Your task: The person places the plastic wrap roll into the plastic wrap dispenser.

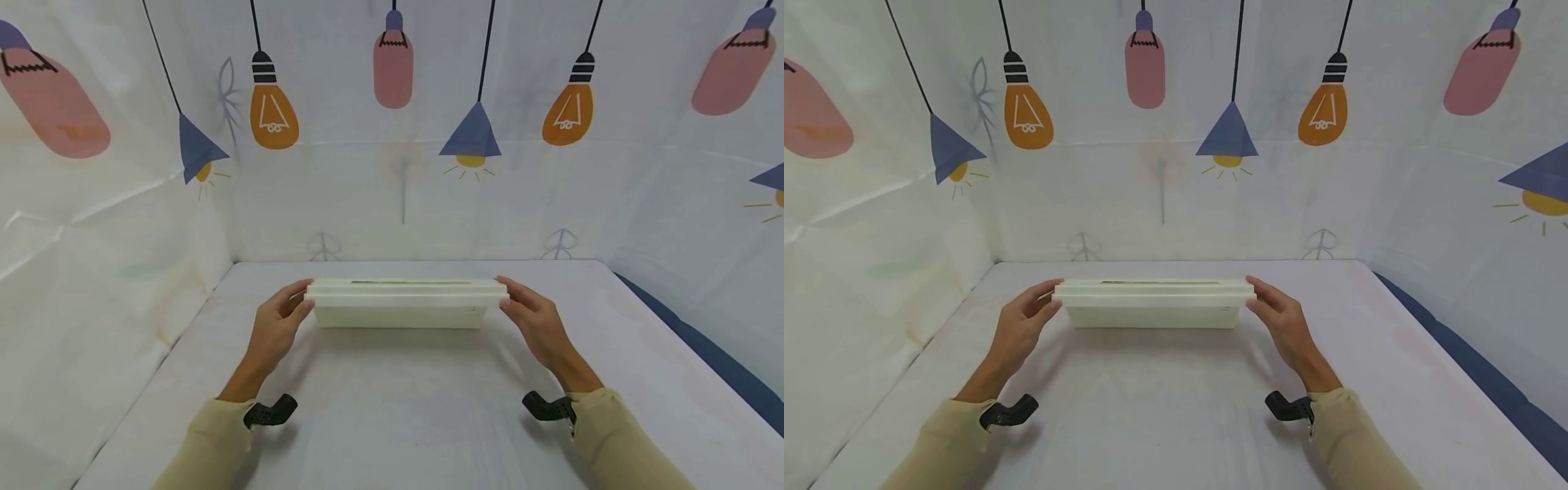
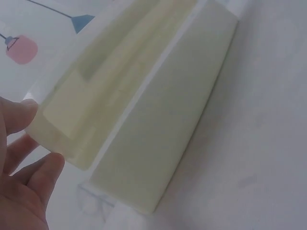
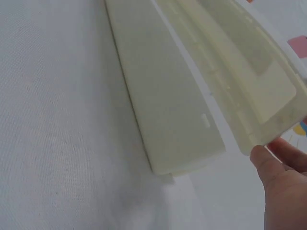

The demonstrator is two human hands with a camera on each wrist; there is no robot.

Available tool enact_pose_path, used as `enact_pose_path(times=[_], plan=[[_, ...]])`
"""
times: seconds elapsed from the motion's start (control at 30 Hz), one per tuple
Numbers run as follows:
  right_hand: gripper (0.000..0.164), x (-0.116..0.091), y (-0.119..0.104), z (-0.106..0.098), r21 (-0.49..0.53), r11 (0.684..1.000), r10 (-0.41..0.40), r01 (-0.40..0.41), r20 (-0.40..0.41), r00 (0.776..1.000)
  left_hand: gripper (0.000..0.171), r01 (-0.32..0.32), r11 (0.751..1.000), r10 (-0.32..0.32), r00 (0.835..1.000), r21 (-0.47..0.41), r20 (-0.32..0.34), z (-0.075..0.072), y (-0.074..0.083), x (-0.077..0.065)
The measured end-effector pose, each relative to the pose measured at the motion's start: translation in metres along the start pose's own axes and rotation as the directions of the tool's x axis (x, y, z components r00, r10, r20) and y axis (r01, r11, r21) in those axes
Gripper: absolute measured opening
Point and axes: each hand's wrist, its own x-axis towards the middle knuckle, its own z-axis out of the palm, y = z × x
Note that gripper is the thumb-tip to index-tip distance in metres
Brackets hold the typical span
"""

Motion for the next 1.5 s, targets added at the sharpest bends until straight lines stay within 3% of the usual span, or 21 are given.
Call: enact_pose_path(times=[0.47, 0.8, 1.1, 1.5], plan=[[0.051, 0.000, 0.000, 0.002, -0.058, 0.998, 0.007, -0.008, -0.020, 1.000, 0.045, 0.004, 1.000, -0.004, 1.000, -0.005, -0.008, -0.001, -0.004, 0.001], [0.051, 0.004, 0.004, 0.003, -0.039, 0.999, 0.011, -0.011, -0.013, 1.000, 0.045, 0.028, 0.998, -0.028, 1.000, 0.047, 0.001, -0.004, -0.010, 0.004], [0.054, 0.007, 0.007, 0.006, 0.011, 0.998, 0.054, -0.054, -0.033, 0.998, 0.044, 0.056, 0.998, -0.056, 0.998, 0.036, 0.005, -0.002, -0.011, 0.008], [0.051, 0.014, 0.012, 0.005, -0.023, 0.996, 0.089, -0.090, -0.026, 0.996, 0.041, 0.053, 0.997, -0.053, 0.998, 0.046, -0.019, 0.002, -0.018, 0.014]])
